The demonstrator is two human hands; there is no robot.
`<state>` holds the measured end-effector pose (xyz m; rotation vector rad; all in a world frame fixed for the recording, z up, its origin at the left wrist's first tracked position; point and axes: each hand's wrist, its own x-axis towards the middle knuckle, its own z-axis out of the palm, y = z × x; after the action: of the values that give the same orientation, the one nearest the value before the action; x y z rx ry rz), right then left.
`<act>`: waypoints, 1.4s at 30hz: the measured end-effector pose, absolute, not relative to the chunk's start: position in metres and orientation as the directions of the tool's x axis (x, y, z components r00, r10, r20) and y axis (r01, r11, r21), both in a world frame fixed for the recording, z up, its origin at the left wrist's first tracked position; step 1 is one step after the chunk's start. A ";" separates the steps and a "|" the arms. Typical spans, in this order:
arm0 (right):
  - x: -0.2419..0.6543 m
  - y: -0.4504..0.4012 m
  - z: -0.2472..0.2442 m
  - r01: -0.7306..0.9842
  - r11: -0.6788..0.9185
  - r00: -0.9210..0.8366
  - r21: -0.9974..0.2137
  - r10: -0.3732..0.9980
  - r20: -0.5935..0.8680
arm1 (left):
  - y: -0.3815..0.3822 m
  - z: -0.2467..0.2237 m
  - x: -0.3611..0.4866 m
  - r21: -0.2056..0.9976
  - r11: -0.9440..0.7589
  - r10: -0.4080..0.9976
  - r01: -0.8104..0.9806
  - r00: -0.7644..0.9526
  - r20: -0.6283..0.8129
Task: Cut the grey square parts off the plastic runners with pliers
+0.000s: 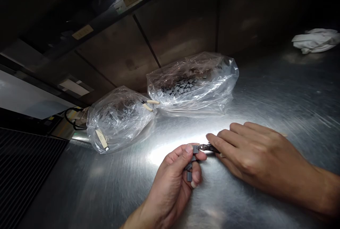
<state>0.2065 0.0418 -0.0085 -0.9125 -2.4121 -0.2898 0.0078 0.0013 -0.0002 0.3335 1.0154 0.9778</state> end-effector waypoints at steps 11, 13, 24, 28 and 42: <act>0.207 0.041 -0.009 0.660 0.751 -0.633 0.017 0.544 0.550 | 0.001 0.000 0.009 0.654 0.551 0.813 -0.518 0.157 -0.560; 0.207 0.042 -0.010 0.657 0.754 -0.636 0.019 0.541 0.550 | 0.001 0.000 0.009 0.654 0.552 0.813 -0.517 0.158 -0.561; 0.210 0.044 -0.014 0.635 0.770 -0.644 -0.069 0.576 0.503 | 0.001 0.003 0.009 0.616 0.547 0.799 -0.566 0.135 -0.585; 0.208 0.043 -0.012 0.638 0.755 -0.615 -0.151 0.618 0.491 | 0.001 0.002 0.007 0.602 0.555 0.797 -0.574 0.160 -0.583; 0.200 0.038 -0.009 0.653 0.733 -0.564 -0.190 0.638 0.524 | 0.000 -0.002 0.006 0.610 0.548 0.813 -0.572 0.195 -0.548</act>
<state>0.2002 0.0382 -0.0095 -0.9738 -2.3573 -0.0337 0.0061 -0.0001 -0.0015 0.2968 0.9619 0.9912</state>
